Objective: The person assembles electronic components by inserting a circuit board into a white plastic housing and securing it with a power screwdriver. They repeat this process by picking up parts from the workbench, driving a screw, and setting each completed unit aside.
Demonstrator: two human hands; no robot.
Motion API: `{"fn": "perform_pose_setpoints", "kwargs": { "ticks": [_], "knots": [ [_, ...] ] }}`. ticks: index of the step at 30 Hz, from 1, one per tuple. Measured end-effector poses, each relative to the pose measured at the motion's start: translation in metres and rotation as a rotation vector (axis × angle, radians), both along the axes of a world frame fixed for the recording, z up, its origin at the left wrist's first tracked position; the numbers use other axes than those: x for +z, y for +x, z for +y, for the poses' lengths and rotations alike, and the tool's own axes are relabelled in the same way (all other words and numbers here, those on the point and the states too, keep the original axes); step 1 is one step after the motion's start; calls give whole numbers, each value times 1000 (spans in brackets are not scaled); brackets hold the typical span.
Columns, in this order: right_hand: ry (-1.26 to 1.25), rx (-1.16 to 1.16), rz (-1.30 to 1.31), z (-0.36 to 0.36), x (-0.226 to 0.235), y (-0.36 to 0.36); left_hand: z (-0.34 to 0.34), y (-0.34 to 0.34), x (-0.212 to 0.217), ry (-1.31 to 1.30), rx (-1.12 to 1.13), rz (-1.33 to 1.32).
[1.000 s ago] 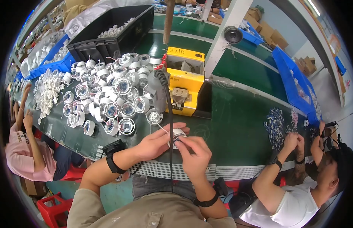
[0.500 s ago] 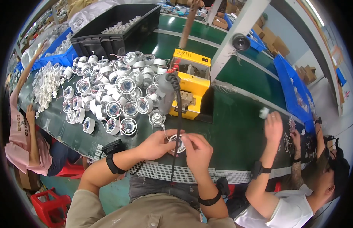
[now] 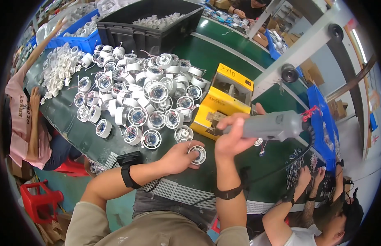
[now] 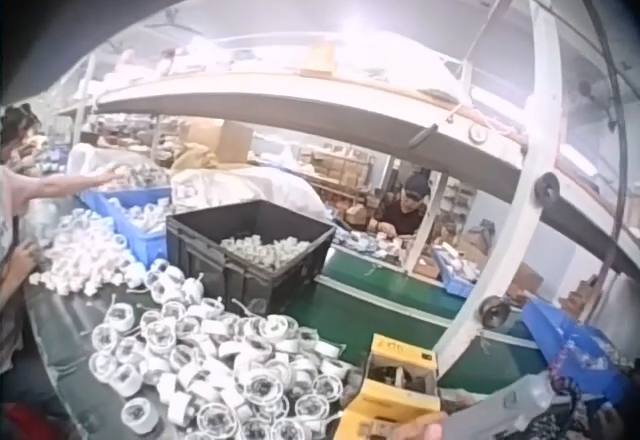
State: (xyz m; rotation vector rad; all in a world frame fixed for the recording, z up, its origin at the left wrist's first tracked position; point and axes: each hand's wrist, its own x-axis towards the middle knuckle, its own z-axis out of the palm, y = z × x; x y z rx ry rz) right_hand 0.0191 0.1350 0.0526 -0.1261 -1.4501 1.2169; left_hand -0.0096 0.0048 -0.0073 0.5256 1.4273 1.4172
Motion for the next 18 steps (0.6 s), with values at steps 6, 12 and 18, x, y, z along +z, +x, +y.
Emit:
{"fn": "perform_pose_setpoints", "kwargs": {
  "ticks": [6,12,18],
  "knots": [
    [3,-57,-11,11,-2,-9,1,-1,-6,-5,3,22],
    [-19,-48,1,8,2,-9,1,-1,-7,-9,12,19],
    [-19,-35,3,11,1,-9,2,0,-8,0,22,12]
  ]
}}
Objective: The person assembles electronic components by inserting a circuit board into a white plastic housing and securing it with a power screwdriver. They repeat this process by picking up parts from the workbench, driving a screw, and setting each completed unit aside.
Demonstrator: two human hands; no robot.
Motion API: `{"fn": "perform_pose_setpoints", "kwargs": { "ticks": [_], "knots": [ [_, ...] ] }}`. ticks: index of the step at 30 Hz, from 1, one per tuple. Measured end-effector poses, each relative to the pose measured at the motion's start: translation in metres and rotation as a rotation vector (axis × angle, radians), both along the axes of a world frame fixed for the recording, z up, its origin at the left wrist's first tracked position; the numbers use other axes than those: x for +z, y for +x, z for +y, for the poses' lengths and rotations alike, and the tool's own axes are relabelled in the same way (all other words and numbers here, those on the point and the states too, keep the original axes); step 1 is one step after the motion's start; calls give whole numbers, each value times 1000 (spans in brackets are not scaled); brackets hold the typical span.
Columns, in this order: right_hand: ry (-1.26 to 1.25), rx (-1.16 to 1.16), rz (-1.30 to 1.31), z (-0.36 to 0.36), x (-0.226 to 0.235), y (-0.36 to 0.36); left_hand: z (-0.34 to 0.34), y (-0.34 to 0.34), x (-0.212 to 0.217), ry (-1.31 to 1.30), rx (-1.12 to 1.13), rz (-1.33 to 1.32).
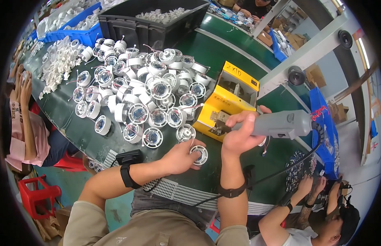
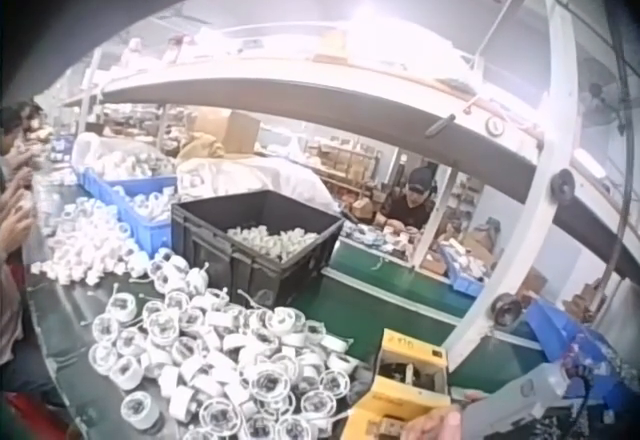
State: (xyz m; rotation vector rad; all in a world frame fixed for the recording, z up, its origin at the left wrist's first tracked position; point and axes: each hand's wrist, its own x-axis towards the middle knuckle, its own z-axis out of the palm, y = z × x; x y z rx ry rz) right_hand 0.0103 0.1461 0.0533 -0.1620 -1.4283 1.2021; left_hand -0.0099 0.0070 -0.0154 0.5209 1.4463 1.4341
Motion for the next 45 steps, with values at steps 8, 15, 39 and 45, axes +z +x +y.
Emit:
{"fn": "perform_pose_setpoints", "kwargs": {
  "ticks": [8,15,39,45],
  "knots": [
    [-14,62,-30,3,-3,-1,-1,0,3,7,10,-23],
    [-13,90,-21,0,5,3,0,-1,1,-13,6,-40],
    [-39,154,-45,-13,-2,15,0,1,5,-19,122,-57],
    [-192,246,-14,-42,-3,42,4,0,-1,-1,120,-43]
  ]
}}
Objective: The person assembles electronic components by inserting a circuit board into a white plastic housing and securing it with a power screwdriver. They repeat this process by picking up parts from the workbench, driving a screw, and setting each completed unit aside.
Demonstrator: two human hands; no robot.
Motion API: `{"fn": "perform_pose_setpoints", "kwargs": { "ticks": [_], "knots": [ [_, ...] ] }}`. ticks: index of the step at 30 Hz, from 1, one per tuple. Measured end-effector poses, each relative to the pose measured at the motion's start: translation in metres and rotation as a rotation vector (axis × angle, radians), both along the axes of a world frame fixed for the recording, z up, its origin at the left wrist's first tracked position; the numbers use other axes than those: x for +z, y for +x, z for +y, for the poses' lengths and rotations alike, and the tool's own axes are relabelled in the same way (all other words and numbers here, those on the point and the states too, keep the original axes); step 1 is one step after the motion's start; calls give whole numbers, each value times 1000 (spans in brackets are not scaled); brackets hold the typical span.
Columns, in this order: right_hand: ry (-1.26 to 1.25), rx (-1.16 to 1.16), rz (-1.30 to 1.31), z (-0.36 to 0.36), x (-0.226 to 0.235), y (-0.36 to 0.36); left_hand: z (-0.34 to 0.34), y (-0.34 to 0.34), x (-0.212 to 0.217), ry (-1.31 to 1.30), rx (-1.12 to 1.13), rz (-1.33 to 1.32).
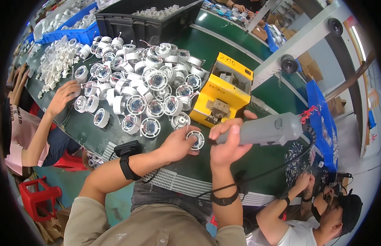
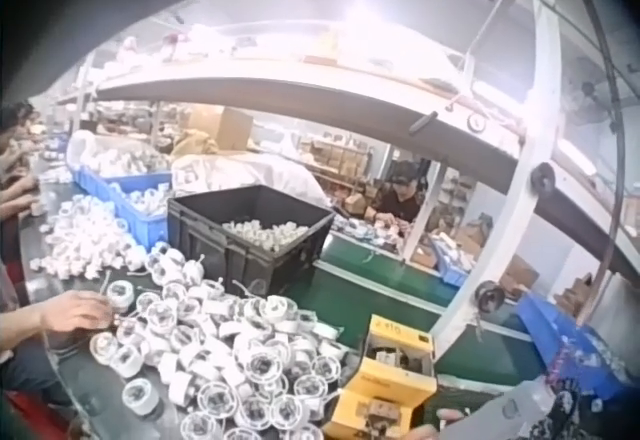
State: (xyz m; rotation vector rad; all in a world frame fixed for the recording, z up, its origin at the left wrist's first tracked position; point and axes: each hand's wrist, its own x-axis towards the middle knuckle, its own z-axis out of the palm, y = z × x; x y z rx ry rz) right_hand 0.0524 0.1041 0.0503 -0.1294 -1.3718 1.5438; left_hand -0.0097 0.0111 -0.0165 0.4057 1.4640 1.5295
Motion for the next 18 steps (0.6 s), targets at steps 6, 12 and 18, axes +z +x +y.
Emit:
{"fn": "perform_pose_setpoints", "kwargs": {
  "ticks": [6,12,18],
  "knots": [
    [-10,22,-63,-8,-19,7,-1,0,3,-6,-25,12],
    [-13,38,-51,-9,-26,5,-2,1,-4,25,-18,7],
    [-13,62,-63,-8,-32,5,-2,1,1,10,-17,8]
  ]
}}
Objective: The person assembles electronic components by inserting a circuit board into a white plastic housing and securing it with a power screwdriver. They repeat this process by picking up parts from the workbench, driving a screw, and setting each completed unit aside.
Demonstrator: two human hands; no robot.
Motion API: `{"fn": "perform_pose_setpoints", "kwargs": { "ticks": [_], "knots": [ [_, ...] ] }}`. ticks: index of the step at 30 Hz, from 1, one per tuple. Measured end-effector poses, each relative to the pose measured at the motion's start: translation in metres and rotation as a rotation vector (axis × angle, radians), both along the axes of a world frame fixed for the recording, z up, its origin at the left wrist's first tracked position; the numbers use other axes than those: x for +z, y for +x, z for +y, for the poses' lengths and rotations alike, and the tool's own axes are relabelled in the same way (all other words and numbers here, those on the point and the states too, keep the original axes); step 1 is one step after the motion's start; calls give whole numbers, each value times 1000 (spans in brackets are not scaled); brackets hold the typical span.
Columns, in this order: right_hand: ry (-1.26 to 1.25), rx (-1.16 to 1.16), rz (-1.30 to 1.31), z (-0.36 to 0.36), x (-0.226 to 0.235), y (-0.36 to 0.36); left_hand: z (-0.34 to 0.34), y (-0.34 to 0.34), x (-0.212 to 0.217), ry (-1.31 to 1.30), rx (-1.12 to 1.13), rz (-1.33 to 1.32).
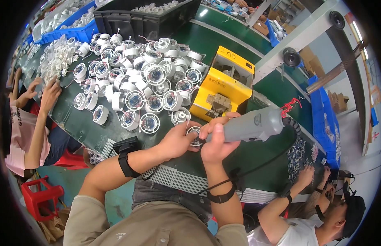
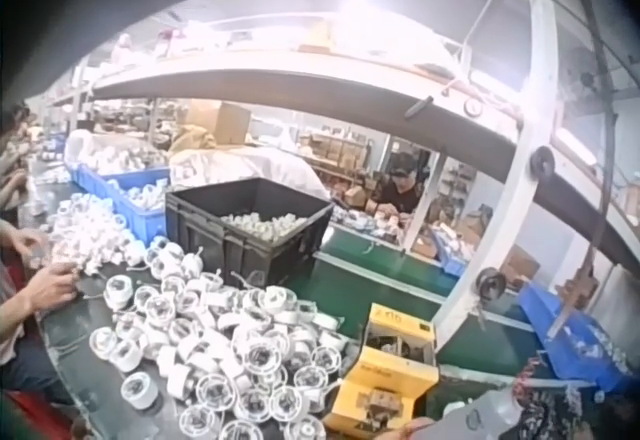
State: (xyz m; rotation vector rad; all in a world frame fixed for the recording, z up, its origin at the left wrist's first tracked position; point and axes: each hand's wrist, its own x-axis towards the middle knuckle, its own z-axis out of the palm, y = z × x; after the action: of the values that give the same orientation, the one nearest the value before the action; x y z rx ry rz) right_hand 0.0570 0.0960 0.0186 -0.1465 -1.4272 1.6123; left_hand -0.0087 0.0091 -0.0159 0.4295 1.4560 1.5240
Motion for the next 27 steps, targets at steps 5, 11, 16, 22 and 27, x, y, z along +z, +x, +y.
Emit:
{"fn": "perform_pose_setpoints", "kwargs": {
  "ticks": [5,11,16,22,27],
  "knots": [
    [39,47,12,0,-4,2,6,4,-2,28,-1,20],
    [63,264,-13,11,-2,17,-15,-8,22,-82,-133,725],
    [200,-451,-309,108,2,52,-49,-44,52,-235,638,1325],
    [589,-652,-1224,182,-28,77,-45,-33,65,-233,706,1307],
    [557,-465,-774,104,2,95,-31,-25,32,-112,-210,842]
  ]
}}
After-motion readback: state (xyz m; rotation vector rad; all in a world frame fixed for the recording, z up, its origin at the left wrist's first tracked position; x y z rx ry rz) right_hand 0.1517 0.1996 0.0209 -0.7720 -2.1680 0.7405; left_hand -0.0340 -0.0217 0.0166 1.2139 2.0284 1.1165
